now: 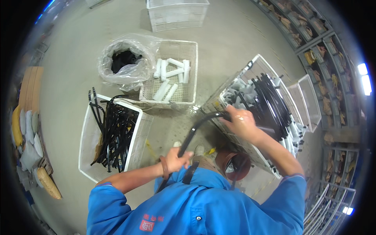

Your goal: The person repeatedly picks black curved rods from a white basket, slides white foam sleeves onto them, and places the assembled units into a second basket. The process is repeated continuously throughout the clip.

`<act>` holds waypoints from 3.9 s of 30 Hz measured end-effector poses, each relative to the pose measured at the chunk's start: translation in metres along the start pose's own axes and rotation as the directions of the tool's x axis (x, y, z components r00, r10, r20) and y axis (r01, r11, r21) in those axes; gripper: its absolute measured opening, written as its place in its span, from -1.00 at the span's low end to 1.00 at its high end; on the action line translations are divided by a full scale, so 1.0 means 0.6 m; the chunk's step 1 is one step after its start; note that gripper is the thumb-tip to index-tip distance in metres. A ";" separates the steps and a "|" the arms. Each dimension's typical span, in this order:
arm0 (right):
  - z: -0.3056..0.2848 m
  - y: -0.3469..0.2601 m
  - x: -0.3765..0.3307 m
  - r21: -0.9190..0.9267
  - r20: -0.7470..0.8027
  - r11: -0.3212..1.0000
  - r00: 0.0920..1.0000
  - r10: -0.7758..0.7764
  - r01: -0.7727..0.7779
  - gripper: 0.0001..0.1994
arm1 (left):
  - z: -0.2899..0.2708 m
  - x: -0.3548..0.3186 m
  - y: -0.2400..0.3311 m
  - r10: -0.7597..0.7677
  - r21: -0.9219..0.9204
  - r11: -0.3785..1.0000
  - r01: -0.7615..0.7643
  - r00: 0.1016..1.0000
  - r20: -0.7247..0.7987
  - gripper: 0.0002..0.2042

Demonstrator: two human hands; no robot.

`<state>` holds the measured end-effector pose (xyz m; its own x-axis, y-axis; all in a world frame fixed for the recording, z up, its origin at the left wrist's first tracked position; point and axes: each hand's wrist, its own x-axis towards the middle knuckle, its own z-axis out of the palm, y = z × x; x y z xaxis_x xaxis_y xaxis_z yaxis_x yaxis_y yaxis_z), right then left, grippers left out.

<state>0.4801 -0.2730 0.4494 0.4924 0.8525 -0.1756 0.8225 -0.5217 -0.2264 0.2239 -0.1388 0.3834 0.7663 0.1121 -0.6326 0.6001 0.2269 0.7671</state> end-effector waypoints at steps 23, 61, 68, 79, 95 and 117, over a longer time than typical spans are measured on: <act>-0.203 0.166 -0.033 0.782 0.398 0.619 0.704 -0.588 0.074 -0.60 | 0.178 -0.089 0.116 0.380 -0.074 0.921 -0.382 0.924 -0.029 -0.67; -0.267 -0.121 0.374 0.544 0.836 0.693 0.375 -0.400 -0.473 -0.72 | -0.243 0.035 0.181 0.330 -0.211 0.940 -0.269 0.874 0.356 -0.66; -0.136 -0.211 0.413 0.111 0.793 0.744 0.392 -0.466 0.659 -0.75 | -0.293 0.086 0.180 0.221 -0.141 0.974 -0.175 0.860 0.459 -0.73; -0.102 -0.254 0.522 0.272 0.716 0.502 0.175 -0.675 0.821 -0.70 | -0.320 0.107 0.234 0.059 -0.256 0.967 -0.018 0.986 0.153 -0.71; 0.394 -0.103 0.762 0.346 -0.041 0.903 0.966 -0.255 0.253 -0.59 | -0.537 0.201 -0.144 -0.097 -0.126 0.992 0.028 0.806 -0.584 -0.72; 1.353 0.120 0.889 -0.182 0.787 0.808 0.575 -0.222 0.561 -0.74 | -0.422 0.255 -0.456 -0.583 -0.340 0.804 0.487 0.538 -0.608 -0.56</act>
<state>0.5711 0.1176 -0.4383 -0.1236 0.5800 -0.8052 0.9923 0.0627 -0.1071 0.1190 0.0612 0.0498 -0.0772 0.5165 -0.8528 0.7778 0.5663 0.2725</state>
